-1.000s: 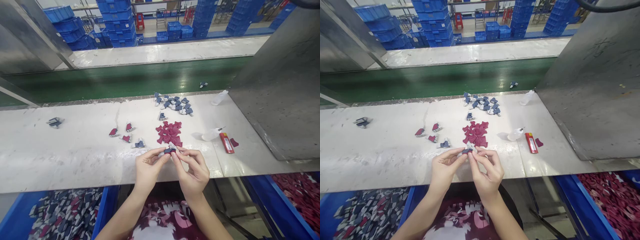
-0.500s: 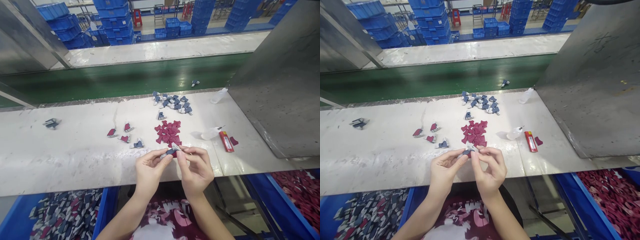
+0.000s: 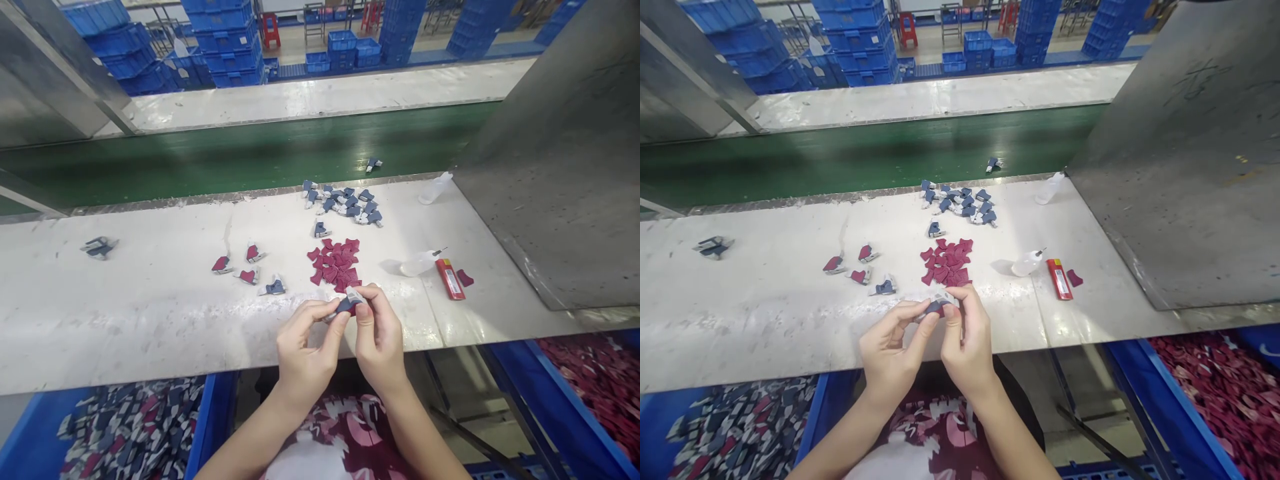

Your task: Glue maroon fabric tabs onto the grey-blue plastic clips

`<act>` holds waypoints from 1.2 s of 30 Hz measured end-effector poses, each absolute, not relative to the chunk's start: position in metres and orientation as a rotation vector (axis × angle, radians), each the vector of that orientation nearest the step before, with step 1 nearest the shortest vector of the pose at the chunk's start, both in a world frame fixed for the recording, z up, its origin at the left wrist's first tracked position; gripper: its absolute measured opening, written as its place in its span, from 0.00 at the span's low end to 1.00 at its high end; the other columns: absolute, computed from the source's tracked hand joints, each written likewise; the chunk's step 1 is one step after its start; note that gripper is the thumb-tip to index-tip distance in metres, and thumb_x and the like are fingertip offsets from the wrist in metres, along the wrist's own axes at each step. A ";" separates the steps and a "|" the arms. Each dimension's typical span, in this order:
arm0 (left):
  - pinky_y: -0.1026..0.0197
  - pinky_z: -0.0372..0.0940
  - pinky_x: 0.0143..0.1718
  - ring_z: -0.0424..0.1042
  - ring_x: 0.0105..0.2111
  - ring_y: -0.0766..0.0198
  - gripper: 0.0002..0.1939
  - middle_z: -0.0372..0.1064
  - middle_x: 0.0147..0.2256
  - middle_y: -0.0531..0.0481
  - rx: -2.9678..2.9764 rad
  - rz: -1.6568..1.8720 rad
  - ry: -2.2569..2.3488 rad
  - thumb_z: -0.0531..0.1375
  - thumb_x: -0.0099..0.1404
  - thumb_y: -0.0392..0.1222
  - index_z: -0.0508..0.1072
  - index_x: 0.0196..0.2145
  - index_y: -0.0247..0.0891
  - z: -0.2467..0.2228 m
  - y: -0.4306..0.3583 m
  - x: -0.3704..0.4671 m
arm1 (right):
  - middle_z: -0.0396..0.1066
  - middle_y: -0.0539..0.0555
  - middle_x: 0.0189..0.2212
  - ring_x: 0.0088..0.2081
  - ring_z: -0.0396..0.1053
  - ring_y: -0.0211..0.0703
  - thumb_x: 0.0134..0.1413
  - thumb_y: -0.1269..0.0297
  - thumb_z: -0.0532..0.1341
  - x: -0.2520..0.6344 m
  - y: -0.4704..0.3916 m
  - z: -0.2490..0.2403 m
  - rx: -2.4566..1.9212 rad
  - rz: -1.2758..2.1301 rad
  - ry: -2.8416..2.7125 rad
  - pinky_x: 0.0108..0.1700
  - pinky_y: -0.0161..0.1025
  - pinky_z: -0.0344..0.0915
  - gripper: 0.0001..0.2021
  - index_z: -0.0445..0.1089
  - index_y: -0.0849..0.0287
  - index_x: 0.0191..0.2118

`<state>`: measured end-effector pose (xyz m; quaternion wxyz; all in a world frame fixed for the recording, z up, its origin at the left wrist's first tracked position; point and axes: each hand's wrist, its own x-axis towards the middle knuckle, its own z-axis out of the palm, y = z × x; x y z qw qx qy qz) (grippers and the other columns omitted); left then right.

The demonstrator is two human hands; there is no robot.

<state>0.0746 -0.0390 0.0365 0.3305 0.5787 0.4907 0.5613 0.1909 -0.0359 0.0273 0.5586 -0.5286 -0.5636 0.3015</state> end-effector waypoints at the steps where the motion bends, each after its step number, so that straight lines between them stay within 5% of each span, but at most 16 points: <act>1: 0.64 0.73 0.40 0.76 0.36 0.65 0.07 0.76 0.35 0.50 1.503 1.459 1.280 0.66 0.62 0.32 0.78 0.39 0.38 0.036 -0.038 0.074 | 0.66 0.50 0.34 0.33 0.67 0.37 0.69 0.65 0.51 0.191 -0.035 0.027 -1.243 0.714 -1.349 0.35 0.34 0.66 0.08 0.66 0.55 0.45; 9: 0.65 0.70 0.38 0.74 0.34 0.66 0.04 0.71 0.33 0.51 1.466 1.483 1.312 0.63 0.65 0.32 0.75 0.38 0.38 0.031 -0.035 0.078 | 0.70 0.53 0.40 0.41 0.71 0.43 0.66 0.60 0.56 0.196 -0.033 0.025 -1.222 0.874 -1.358 0.44 0.40 0.67 0.10 0.69 0.54 0.50; 21: 0.60 0.68 0.39 0.73 0.35 0.61 0.11 0.75 0.35 0.46 1.617 1.253 1.094 0.68 0.62 0.38 0.80 0.44 0.39 0.018 -0.012 0.057 | 0.75 0.51 0.31 0.32 0.70 0.40 0.51 0.51 0.69 0.200 -0.019 0.013 -1.038 1.481 -0.687 0.37 0.39 0.70 0.14 0.74 0.57 0.33; 25: 0.58 0.69 0.44 0.74 0.40 0.58 0.11 0.76 0.40 0.44 1.553 1.255 1.096 0.64 0.66 0.38 0.80 0.46 0.40 0.021 -0.014 0.057 | 0.75 0.51 0.29 0.31 0.71 0.40 0.55 0.48 0.66 0.200 -0.022 0.017 -1.103 1.359 -0.857 0.37 0.39 0.71 0.16 0.76 0.57 0.34; 31: 0.64 0.68 0.40 0.74 0.36 0.62 0.07 0.75 0.35 0.49 1.251 1.248 1.145 0.62 0.68 0.43 0.80 0.38 0.38 0.031 -0.021 0.060 | 0.73 0.57 0.48 0.49 0.71 0.50 0.49 0.56 0.72 0.199 -0.028 0.028 -1.287 0.690 -1.373 0.50 0.50 0.72 0.28 0.69 0.51 0.56; 36: 0.64 0.66 0.37 0.70 0.32 0.64 0.11 0.73 0.30 0.51 1.054 1.206 1.094 0.63 0.67 0.46 0.78 0.31 0.36 0.035 -0.022 0.057 | 0.73 0.53 0.38 0.44 0.69 0.48 0.54 0.65 0.69 0.199 -0.024 0.031 -1.154 0.296 -1.635 0.47 0.49 0.70 0.13 0.73 0.50 0.46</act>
